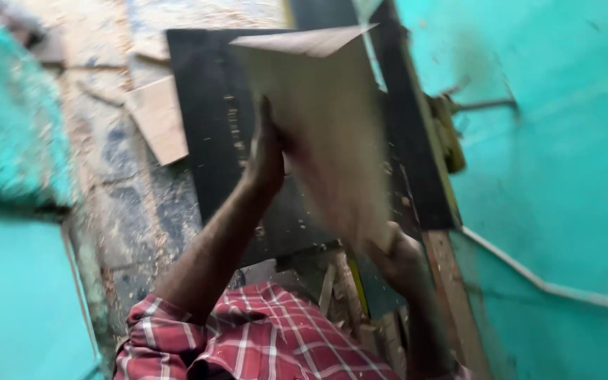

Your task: The person is surfacing and jointing a wooden board using a jointer machine to create flat surfaces and straight edges.

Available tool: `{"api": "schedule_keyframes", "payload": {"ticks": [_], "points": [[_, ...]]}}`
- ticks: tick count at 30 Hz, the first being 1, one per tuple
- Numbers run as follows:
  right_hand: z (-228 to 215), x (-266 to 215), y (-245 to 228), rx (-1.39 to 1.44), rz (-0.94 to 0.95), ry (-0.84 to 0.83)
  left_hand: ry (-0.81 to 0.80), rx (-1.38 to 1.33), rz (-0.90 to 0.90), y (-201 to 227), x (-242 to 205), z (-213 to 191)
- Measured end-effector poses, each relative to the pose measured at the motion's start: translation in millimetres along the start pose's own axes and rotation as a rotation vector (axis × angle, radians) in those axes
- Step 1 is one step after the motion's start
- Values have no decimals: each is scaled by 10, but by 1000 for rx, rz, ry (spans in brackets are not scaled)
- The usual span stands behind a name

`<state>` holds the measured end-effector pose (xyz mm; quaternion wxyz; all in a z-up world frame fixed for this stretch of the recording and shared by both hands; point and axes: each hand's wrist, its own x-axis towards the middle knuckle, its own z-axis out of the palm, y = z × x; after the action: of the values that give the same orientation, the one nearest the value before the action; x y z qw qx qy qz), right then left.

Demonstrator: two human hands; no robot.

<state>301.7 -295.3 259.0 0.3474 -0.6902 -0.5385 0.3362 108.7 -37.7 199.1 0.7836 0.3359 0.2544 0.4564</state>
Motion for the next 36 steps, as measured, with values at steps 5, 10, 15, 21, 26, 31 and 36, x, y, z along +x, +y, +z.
{"api": "schedule_keyframes", "payload": {"ticks": [5, 10, 15, 21, 26, 31, 36], "points": [[464, 226, 679, -413, -231, 356, -93, 97, -78, 98, 74, 495], [624, 839, 945, -493, -411, 324, -36, 212, -85, 511, 46, 527], [460, 1508, 1107, -296, -570, 312, -21, 546, -152, 1086, -68, 1150], [538, 2183, 986, -191, -535, 282, -36, 486, -55, 1176, 750, 727], [563, 2661, 885, -156, -590, 253, -95, 396, 5, 1214, 1265, 323], [620, 3068, 795, -178, -592, 260, -167, 354, 19, 1420, 1536, 292], [676, 3488, 703, -163, -587, 316, -309, 313, 67, 1593, 1941, 223]]}}
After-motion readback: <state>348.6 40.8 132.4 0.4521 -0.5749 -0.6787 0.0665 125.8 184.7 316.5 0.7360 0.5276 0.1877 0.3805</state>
